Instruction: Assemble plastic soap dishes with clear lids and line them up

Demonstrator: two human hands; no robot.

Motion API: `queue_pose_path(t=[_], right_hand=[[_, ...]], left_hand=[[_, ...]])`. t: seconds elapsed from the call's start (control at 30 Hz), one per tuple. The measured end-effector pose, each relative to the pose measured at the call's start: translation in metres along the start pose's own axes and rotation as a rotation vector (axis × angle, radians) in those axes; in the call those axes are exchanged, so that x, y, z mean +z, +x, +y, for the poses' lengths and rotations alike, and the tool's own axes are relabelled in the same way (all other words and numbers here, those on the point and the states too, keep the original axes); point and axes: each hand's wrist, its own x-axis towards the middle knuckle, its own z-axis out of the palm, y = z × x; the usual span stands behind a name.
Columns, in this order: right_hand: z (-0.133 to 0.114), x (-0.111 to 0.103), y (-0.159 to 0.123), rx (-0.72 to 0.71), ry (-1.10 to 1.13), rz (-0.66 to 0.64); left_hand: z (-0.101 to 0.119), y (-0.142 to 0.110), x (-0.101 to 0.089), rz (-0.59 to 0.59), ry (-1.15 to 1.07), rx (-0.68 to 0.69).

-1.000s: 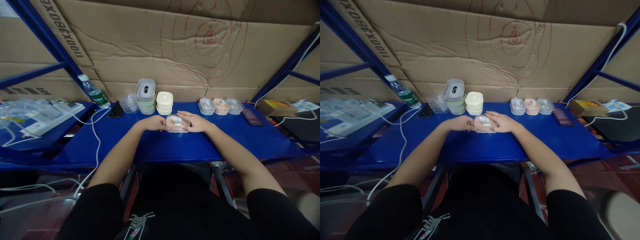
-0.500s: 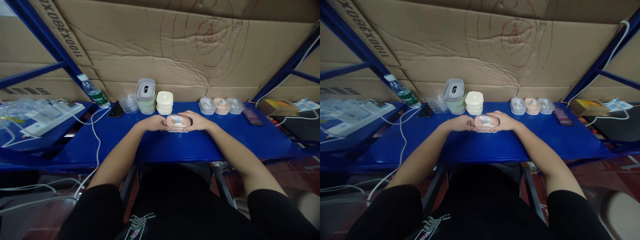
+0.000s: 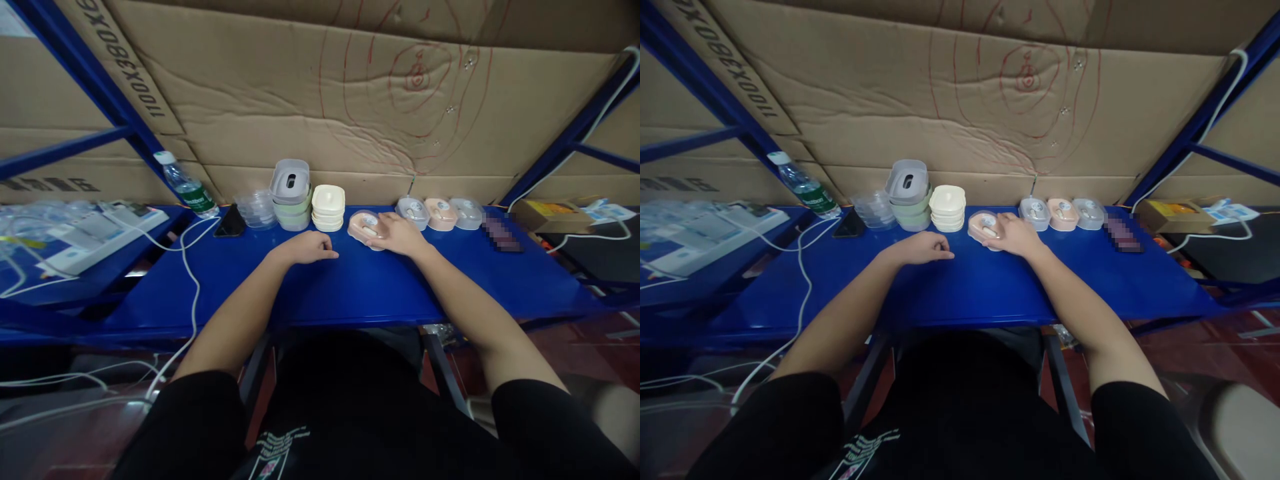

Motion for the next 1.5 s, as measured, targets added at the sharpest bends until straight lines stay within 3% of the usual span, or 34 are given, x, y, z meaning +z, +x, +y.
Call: queue_pose_path(t=[0.07, 0.2, 0.3, 0.53, 0.67, 1.0, 1.1, 1.27, 1.33, 1.43, 1.5], right_hand=[[0.007, -0.001, 0.0, 0.001, -0.03, 0.045], [0.021, -0.003, 0.002, -0.251, 0.075, 0.042], [0.025, -0.002, 0.005, -0.308, 0.141, 0.06], [0.034, 0.005, 0.01, -0.188, 0.09, 0.099], [0.038, 0.012, 0.011, -0.085, 0.019, 0.046], [0.024, 0.025, 0.012, 0.034, -0.044, 0.014], [0.022, 0.021, 0.01, -0.012, -0.035, 0.068], [0.02, 0.018, 0.008, -0.108, -0.011, 0.134], [0.02, 0.019, 0.008, -0.139, 0.001, 0.15], [0.021, 0.021, 0.008, -0.166, 0.026, 0.177], [0.021, 0.021, 0.009, -0.175, 0.033, 0.189]], left_hand=[[0.0, 0.0, 0.0, 0.002, 0.01, 0.004], [0.001, -0.001, -0.001, -0.004, 0.01, 0.002], [0.002, -0.001, -0.001, -0.007, 0.008, -0.001], [-0.001, 0.0, 0.0, 0.013, -0.007, 0.016], [-0.002, 0.0, 0.0, 0.014, -0.007, 0.019], [-0.003, 0.001, 0.001, 0.017, 0.003, 0.012], [-0.001, -0.001, -0.002, 0.177, -0.028, 0.061], [-0.012, -0.004, -0.016, 0.794, 0.088, 0.129], [-0.024, -0.005, -0.024, 0.971, 0.144, 0.109], [-0.038, -0.005, -0.03, 1.119, 0.176, 0.062], [-0.039, -0.004, -0.028, 1.11, 0.166, 0.058]])
